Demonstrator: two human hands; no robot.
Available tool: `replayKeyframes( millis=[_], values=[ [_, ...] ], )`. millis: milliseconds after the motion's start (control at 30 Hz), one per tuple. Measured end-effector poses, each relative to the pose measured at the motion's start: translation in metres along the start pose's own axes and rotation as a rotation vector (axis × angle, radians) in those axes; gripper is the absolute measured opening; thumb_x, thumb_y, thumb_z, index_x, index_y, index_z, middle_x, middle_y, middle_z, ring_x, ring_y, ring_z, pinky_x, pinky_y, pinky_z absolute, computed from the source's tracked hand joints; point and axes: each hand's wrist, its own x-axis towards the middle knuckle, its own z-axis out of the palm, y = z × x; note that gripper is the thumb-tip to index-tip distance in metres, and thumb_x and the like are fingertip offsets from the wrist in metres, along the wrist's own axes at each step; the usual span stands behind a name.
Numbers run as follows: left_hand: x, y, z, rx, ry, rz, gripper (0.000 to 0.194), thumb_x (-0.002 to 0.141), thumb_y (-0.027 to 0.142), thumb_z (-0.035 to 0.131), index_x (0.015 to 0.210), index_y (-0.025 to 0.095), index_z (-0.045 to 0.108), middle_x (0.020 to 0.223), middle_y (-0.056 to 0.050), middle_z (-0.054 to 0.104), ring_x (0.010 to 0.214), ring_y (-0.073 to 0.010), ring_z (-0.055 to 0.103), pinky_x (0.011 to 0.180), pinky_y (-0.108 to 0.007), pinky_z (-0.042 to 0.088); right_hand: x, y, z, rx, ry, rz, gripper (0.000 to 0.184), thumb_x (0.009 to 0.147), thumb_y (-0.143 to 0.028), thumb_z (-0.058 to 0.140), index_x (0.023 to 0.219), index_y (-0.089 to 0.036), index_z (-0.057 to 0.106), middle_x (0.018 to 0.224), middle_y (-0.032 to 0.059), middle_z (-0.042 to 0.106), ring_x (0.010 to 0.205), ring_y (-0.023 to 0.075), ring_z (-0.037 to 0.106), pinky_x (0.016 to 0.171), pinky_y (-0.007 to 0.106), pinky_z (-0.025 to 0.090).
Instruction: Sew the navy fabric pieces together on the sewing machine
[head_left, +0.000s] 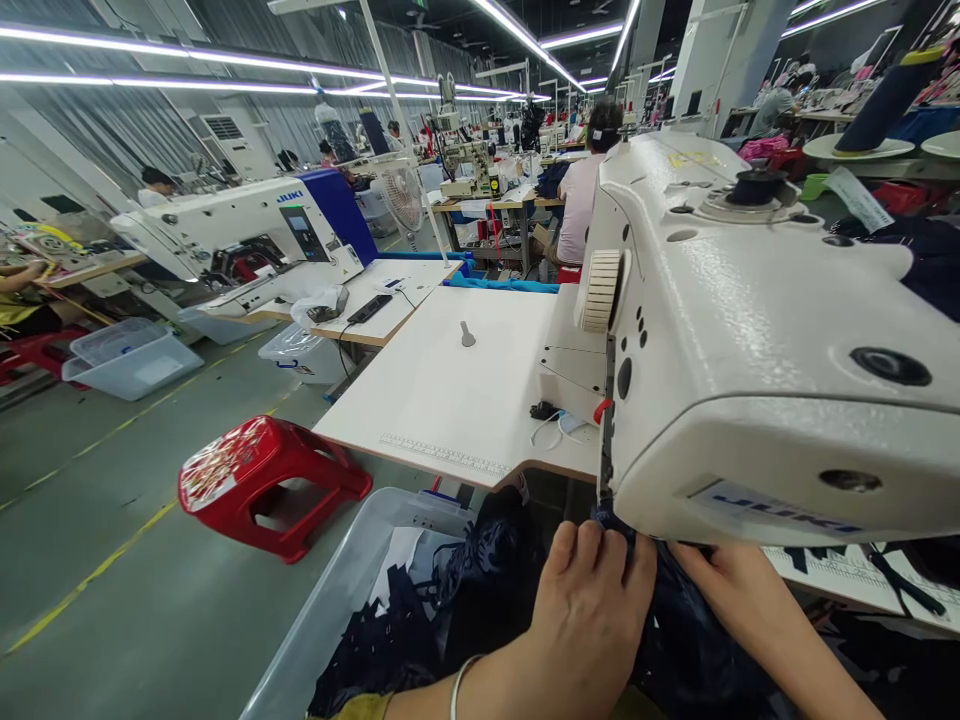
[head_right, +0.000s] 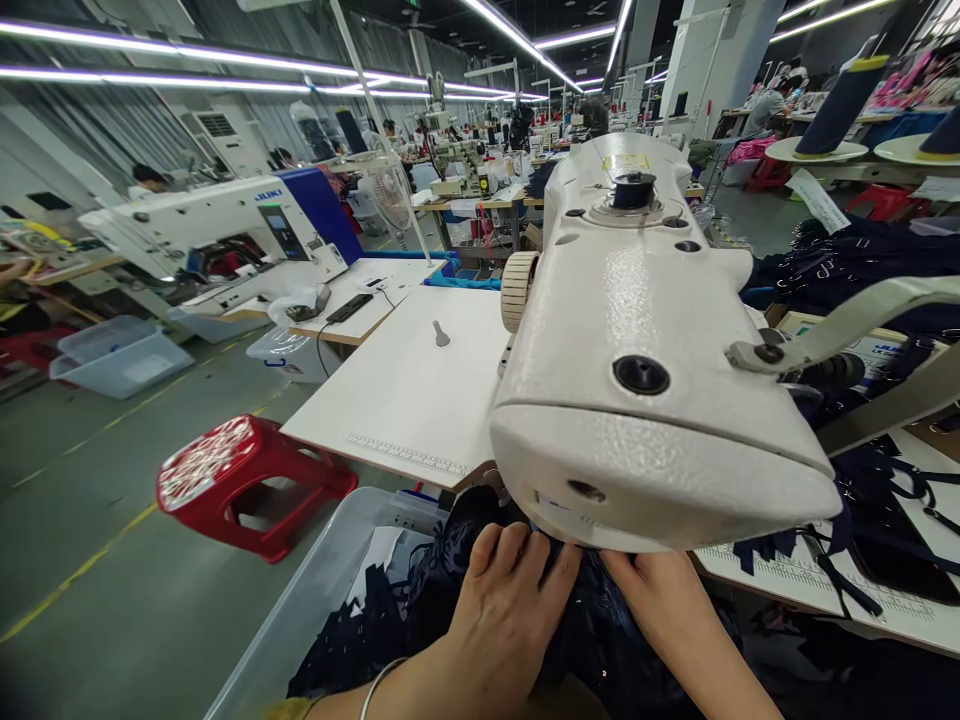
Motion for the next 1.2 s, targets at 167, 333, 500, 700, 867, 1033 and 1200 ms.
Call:
replayKeyframes(
  millis=[167,333,500,700,867,1033,1200],
  values=[
    [0.001,0.001,-0.002,0.003,0.008,-0.007,0.034,0.094,0.023,0.05,0.127,0.023,0.053,0.096,-0.002,0.057,0.096,-0.0193,0.049,0.094,-0.035,0.033,-0.001,0.0,0.0,-0.017,-0.008,-0.016,0.044,0.088,-0.048,0.043,0.11,-0.021,0.069,0.12,0.0104,0.068,0.123,0.0353,0.053,0.104,0.045,0.041],
    [0.001,0.001,-0.002,0.005,-0.001,0.0,0.036,0.093,0.023,0.051,0.129,0.022,0.052,0.097,-0.002,0.057,0.096,-0.0197,0.048,0.095,-0.036,0.031,-0.001,-0.001,0.001,-0.065,0.027,-0.033,0.041,0.088,-0.049,0.042,0.103,-0.022,0.07,0.107,0.0105,0.073,0.114,0.0346,0.061,0.102,0.044,0.043],
    [0.001,-0.002,-0.004,0.007,0.012,-0.017,0.038,0.09,0.021,0.053,0.128,0.02,0.053,0.093,-0.001,0.057,0.092,-0.0199,0.048,0.092,-0.035,0.031,0.0,-0.003,0.003,-0.076,0.024,-0.052,0.04,0.088,-0.049,0.04,0.095,-0.023,0.07,0.096,0.011,0.075,0.121,0.0352,0.055,0.106,0.046,0.037],
    [0.001,-0.004,-0.004,0.002,0.015,-0.043,0.04,0.089,0.018,0.055,0.129,0.021,0.052,0.089,-0.001,0.056,0.091,-0.0198,0.049,0.092,-0.036,0.032,-0.001,-0.012,0.001,-0.003,-0.001,0.008,0.037,0.087,-0.05,0.041,0.074,-0.026,0.066,0.073,0.0087,0.073,0.097,0.0333,0.068,0.088,0.04,0.052],
    [-0.001,-0.005,-0.004,-0.012,0.002,-0.042,0.042,0.089,0.019,0.056,0.13,0.024,0.05,0.091,-0.001,0.056,0.093,-0.0202,0.049,0.093,-0.036,0.034,0.0,-0.019,-0.002,0.017,0.058,0.018,0.029,0.082,-0.047,0.047,0.065,-0.029,0.062,0.058,0.0045,0.068,0.077,0.0311,0.07,0.07,0.035,0.055],
    [0.001,-0.006,-0.001,-0.03,-0.02,-0.022,0.04,0.09,0.021,0.056,0.13,0.025,0.051,0.094,-0.002,0.057,0.095,-0.0215,0.05,0.094,-0.037,0.035,-0.001,-0.017,-0.001,0.048,0.076,0.033,0.03,0.083,-0.046,0.047,0.067,-0.026,0.063,0.059,0.0046,0.068,0.079,0.0301,0.07,0.069,0.033,0.054],
    [0.003,-0.004,-0.001,-0.055,0.001,-0.018,0.033,0.094,0.027,0.052,0.127,0.026,0.054,0.096,-0.002,0.059,0.095,-0.0226,0.051,0.093,-0.039,0.036,-0.004,-0.003,0.004,0.074,0.077,0.087,0.03,0.084,-0.044,0.047,0.064,-0.027,0.062,0.05,0.0015,0.062,0.07,0.0283,0.068,0.073,0.036,0.054]
  ],
)
